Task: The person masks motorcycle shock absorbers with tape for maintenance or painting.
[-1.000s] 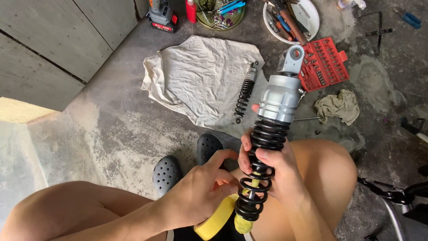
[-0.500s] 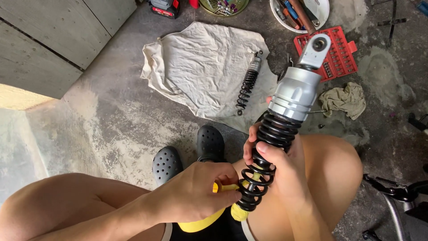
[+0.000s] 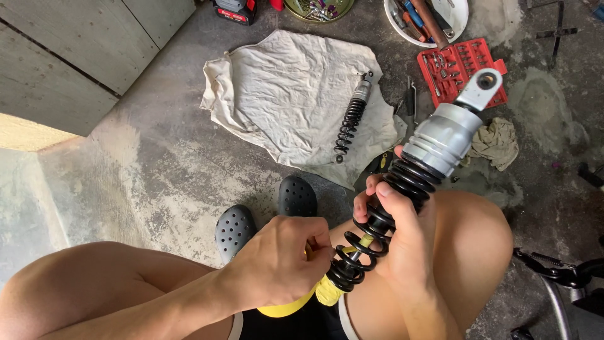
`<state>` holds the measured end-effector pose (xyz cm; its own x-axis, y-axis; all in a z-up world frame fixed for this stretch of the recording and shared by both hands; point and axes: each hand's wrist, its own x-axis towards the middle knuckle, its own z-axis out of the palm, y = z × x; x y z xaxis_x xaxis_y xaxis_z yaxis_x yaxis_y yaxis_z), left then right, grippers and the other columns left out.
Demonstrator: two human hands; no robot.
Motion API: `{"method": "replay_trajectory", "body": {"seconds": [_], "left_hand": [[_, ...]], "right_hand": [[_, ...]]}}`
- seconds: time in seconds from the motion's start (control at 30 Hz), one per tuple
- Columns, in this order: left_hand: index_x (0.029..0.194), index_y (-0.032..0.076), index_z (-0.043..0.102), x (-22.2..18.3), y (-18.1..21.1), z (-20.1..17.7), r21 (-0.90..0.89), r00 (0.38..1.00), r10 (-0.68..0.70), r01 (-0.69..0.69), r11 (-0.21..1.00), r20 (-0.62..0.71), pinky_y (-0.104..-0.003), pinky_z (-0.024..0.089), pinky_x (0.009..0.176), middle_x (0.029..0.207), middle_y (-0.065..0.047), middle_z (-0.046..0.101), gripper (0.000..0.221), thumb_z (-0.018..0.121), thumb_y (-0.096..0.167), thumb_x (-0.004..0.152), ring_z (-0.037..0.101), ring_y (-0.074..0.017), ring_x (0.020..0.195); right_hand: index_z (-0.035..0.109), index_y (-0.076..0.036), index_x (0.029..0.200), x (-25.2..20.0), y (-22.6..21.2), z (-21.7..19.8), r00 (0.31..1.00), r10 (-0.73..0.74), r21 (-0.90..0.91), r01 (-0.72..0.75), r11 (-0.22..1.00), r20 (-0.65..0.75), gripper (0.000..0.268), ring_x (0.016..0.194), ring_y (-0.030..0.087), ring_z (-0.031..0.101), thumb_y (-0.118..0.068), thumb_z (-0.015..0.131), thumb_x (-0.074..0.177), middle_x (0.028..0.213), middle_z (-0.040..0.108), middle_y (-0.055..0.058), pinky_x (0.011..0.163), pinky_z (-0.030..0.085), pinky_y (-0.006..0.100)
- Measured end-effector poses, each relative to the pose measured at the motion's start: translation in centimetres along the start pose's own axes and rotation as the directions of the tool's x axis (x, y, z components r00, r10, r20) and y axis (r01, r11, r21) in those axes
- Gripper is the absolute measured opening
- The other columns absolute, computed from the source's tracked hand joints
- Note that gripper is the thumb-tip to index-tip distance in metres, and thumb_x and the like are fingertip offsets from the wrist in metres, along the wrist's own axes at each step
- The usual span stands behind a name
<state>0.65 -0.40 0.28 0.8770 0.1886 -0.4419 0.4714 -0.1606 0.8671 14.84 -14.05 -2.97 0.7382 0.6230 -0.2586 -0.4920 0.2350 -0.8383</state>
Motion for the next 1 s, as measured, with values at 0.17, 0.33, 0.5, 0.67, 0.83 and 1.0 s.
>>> {"method": "replay_trajectory", "body": {"seconds": [0.17,0.33,0.5,0.67,0.83,1.0], "left_hand": [[0.075,0.001,0.067,0.8,0.0,0.7,0.113,0.996,-0.057,0.065,0.991,-0.073,-0.042,0.057,0.067,0.068,-0.014,0.071,0.016,0.062,0.014,0.082,0.073,-0.0286,0.064],[0.076,0.004,0.067,1.8,-1.1,1.1,0.166,0.997,-0.058,0.065,0.984,-0.046,-0.042,0.057,0.071,0.071,-0.013,0.072,0.016,0.06,0.017,0.081,0.074,-0.0298,0.067],[0.076,0.007,0.068,2.0,-2.4,2.1,0.14,0.997,-0.075,0.073,0.988,0.008,-0.044,0.057,0.075,0.074,-0.013,0.074,0.015,0.062,0.02,0.079,0.073,-0.0322,0.075],[0.075,0.008,0.069,-0.9,-4.2,4.9,0.183,0.997,-0.081,0.079,0.98,0.005,-0.048,0.054,0.077,0.077,-0.016,0.072,0.012,0.065,0.018,0.078,0.071,-0.0354,0.081],[0.081,0.011,0.068,-6.3,-4.4,5.9,0.023,0.957,-0.218,0.218,0.976,0.189,-0.044,0.056,0.073,0.08,-0.011,0.075,0.015,0.066,0.025,0.084,0.073,-0.0328,0.08],[0.089,0.005,0.069,-8.6,-4.6,7.8,-0.324,0.905,0.414,-0.364,0.873,0.099,-0.038,0.055,0.071,0.099,-0.012,0.07,0.008,0.069,0.013,0.087,0.071,-0.0296,0.086]], "right_hand": [[0.045,-0.008,0.147,0.3,0.8,-0.3,0.999,-0.036,-0.046,0.035,0.998,-0.015,0.057,0.071,0.022,0.059,-0.004,0.063,0.094,0.094,0.06,0.011,0.059,0.048,0.032],[0.046,-0.012,0.144,0.5,1.1,-0.5,0.993,0.033,-0.124,-0.047,0.991,-0.115,0.056,0.066,0.021,0.057,-0.003,0.062,0.091,0.09,0.06,0.009,0.041,0.037,0.026],[0.047,-0.011,0.139,0.0,1.0,-0.3,0.996,0.063,-0.14,-0.072,0.988,-0.066,0.054,0.063,0.018,0.057,-0.002,0.062,0.088,0.088,0.06,0.009,0.037,0.035,0.023],[0.05,-0.01,0.137,-3.5,2.7,-1.5,0.963,0.19,-0.18,-0.225,0.958,-0.191,0.054,0.058,0.014,0.055,-0.005,0.063,0.085,0.085,0.06,0.009,0.035,0.034,0.023],[0.044,0.01,0.116,-9.9,5.0,-7.1,0.86,0.511,0.1,-0.51,0.854,0.017,0.036,0.064,0.015,0.054,-0.014,0.07,0.107,0.082,0.055,0.017,0.043,0.037,0.025],[0.046,0.001,0.138,-14.7,2.5,-7.3,0.937,0.35,0.012,-0.35,0.937,-0.018,0.058,0.076,0.031,0.068,-0.011,0.07,0.087,0.094,0.06,0.02,0.059,0.055,0.036]]}}
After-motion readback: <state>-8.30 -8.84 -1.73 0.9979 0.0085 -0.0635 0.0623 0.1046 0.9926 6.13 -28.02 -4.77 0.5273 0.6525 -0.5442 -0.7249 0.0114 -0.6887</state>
